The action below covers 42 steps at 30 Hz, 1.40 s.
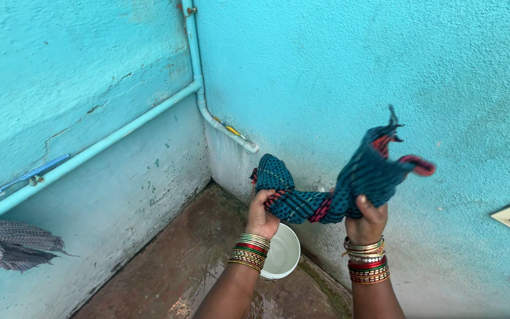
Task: The person washes a piece of patterned cloth under a tap, wrings it out, and then holds it up in a courtyard to air it out.
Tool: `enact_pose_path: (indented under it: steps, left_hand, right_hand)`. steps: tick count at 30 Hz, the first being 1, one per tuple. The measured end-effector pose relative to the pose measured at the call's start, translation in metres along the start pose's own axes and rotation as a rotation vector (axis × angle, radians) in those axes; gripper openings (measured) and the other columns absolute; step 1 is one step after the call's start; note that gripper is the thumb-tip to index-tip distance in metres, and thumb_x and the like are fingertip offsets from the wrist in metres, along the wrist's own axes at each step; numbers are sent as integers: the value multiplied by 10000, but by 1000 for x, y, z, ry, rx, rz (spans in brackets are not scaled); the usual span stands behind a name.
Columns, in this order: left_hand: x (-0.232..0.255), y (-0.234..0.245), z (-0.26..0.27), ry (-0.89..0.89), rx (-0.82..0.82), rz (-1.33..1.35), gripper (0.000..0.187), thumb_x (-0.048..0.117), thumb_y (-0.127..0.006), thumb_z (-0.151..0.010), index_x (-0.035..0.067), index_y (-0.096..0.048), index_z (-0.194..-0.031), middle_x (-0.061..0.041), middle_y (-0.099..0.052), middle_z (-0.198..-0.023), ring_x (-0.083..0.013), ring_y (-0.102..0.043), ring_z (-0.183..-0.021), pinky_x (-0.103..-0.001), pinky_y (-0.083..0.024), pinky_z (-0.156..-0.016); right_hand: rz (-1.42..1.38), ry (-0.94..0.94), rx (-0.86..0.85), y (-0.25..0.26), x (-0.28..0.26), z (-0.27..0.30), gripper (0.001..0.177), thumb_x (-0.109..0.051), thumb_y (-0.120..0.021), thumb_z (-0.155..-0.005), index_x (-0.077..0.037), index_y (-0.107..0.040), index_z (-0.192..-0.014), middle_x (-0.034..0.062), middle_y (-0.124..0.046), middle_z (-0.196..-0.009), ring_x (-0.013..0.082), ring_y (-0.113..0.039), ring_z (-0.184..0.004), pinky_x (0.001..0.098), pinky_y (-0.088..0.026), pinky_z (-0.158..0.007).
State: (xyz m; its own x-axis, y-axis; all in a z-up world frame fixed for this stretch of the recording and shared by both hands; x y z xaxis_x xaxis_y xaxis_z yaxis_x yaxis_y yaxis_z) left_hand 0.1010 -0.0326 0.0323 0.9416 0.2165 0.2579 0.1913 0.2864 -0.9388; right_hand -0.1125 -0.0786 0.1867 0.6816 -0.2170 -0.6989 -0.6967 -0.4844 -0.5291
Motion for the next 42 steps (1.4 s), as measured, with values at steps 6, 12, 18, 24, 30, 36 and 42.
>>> enact_pose_path:
  steps: [6, 12, 18, 24, 30, 36, 42]
  left_hand:
    - [20, -47, 34, -183, 87, -206, 957, 35, -663, -723, 323, -252, -1538, -110, -507, -1379, -272, -600, -1166, -516, -554, -966]
    - [28, -75, 49, -293, -78, -316, 987, -106, -615, -778, 311, -242, -1590, -100, -437, -1513, -250, -556, -1230, -432, -528, -1022]
    - [25, -86, 49, -318, -192, -348, 953, -128, -589, -776, 276, -274, -1579, -110, -441, -1521, -261, -555, -1286, -443, -534, -1040]
    - [24, -97, 51, -286, -212, -412, 954, -141, -597, -762, 279, -300, -1566, -130, -447, -1508, -268, -563, -1276, -444, -548, -1027]
    - [21, -99, 48, -306, -229, -486, 964, -143, -603, -763, 285, -297, -1571, -137, -434, -1525, -267, -562, -1287, -431, -553, -1031]
    - [18, -89, 46, -288, -212, -520, 965, -133, -592, -763, 283, -277, -1575, -120, -425, -1522, -266, -561, -1283, -434, -558, -1017]
    - [12, -78, 44, -273, -186, -543, 961, -131, -594, -770, 277, -267, -1576, -119, -431, -1520, -260, -562, -1278, -417, -555, -1018]
  right_hand:
    - [-206, -84, 320, 55, 33, 7, 471, -272, -717, -928, -38, -543, -1297, 118, -675, -1100, 306, -667, -1001, 531, -562, -917]
    - [-427, -257, 453, 104, 92, 17, 404, -337, -679, -988, -3, -600, -1202, 156, -687, -980, 287, -666, -875, 462, -552, -870]
    - [-386, -376, 563, 128, 116, 22, 395, -316, -684, -967, -5, -614, -1202, 146, -702, -964, 273, -662, -847, 431, -554, -832]
    - [-421, -418, 597, 131, 128, 25, 375, -318, -680, -956, -16, -627, -1172, 138, -705, -941, 258, -660, -826, 424, -557, -804]
    - [-440, -455, 659, 133, 138, 36, 387, -332, -678, -952, -34, -618, -1192, 115, -707, -934, 241, -663, -831, 430, -558, -805]
    - [-471, -463, 652, 137, 147, 52, 395, -360, -661, -963, -49, -620, -1202, 110, -707, -948, 235, -658, -863, 448, -545, -841]
    - [-501, -454, 657, 143, 153, 67, 397, -382, -655, -963, -54, -633, -1186, 104, -703, -964, 238, -654, -885, 472, -540, -871]
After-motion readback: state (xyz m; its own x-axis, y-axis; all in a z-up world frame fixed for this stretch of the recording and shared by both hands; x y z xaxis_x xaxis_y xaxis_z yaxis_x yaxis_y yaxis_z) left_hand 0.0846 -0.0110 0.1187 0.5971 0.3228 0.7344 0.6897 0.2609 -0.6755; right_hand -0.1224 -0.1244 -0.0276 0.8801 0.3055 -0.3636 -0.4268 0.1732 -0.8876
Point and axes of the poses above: each hand's wrist, its own z-axis away from the middle knuckle, its own y-axis out of the back of the hand, x = y × z, the point moved 8 cm from there along -z, towards the middle knuckle
